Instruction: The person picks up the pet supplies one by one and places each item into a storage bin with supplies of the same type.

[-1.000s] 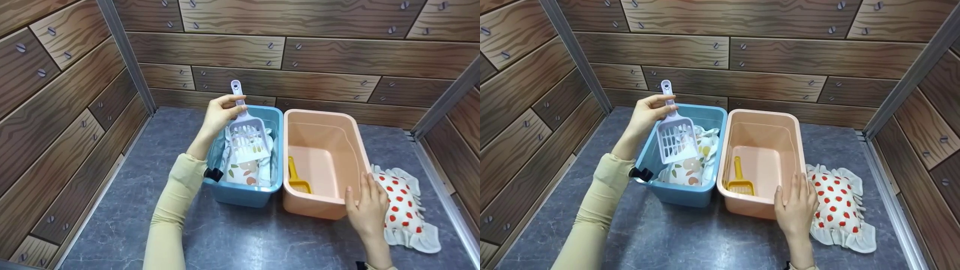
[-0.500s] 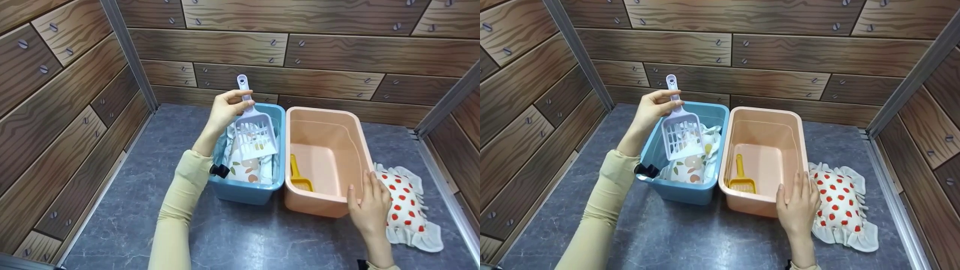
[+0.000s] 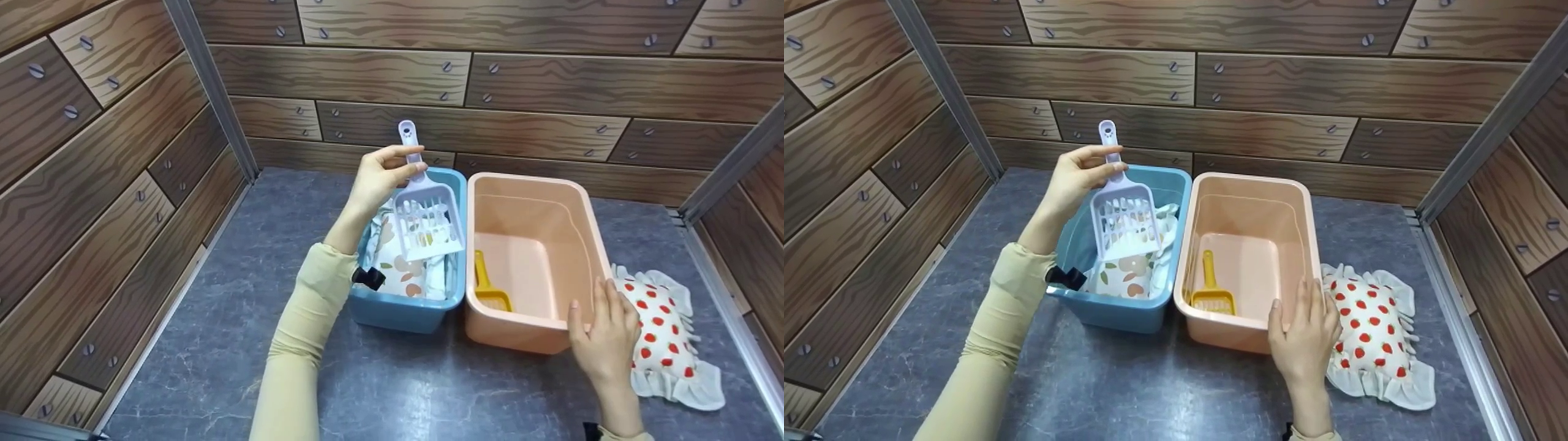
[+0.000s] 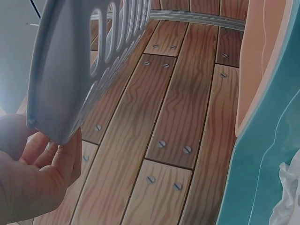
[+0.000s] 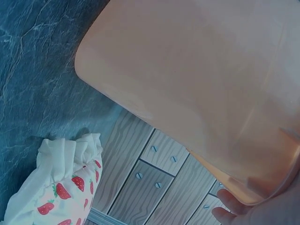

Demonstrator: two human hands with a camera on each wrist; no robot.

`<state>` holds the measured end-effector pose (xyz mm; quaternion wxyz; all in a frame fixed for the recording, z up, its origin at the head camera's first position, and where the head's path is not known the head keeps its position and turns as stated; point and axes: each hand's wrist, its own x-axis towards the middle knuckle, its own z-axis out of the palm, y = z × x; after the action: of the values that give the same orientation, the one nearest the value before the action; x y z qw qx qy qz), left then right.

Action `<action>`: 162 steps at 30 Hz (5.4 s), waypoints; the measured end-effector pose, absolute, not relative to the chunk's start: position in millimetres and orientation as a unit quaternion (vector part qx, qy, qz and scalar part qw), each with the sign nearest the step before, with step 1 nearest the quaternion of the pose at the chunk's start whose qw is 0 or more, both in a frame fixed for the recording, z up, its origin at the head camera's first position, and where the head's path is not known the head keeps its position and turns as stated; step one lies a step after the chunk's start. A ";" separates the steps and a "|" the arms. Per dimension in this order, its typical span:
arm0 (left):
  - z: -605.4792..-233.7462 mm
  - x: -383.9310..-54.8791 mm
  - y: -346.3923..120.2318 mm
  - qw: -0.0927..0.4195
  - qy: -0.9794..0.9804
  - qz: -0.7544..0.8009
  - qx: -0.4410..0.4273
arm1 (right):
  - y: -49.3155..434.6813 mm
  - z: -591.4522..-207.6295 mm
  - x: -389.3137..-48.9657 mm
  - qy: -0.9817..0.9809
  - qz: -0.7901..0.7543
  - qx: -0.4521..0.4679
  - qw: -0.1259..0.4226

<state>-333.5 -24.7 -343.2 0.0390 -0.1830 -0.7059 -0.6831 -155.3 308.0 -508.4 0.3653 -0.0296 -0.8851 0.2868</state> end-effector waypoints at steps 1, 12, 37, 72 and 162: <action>-343.1 -333.1 -23.5 0.038 -0.706 -0.683 -0.184 | 308.0 -508.3 -155.4 -0.885 0.287 -0.030 0.365; -348.2 -332.2 -9.1 0.022 -0.700 -0.687 -0.193 | 308.9 -508.6 -155.5 -0.883 0.291 -0.030 0.367; -360.9 -330.4 20.4 -0.019 -0.706 -0.678 -0.203 | 307.8 -509.3 -155.9 -0.880 0.294 -0.032 0.370; -370.9 -336.9 54.9 -0.045 -0.712 -0.667 -0.215 | 308.9 -508.5 -156.2 -0.884 0.287 -0.033 0.369; -389.0 -348.7 137.6 -0.074 -0.679 -0.713 -0.159 | 309.0 -508.8 -155.4 -0.883 0.290 -0.029 0.369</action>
<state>-348.7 137.6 -389.0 -0.0743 -0.1594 -0.6785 -0.7132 -155.4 309.0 -508.8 0.3692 -0.0287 -0.8825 0.2898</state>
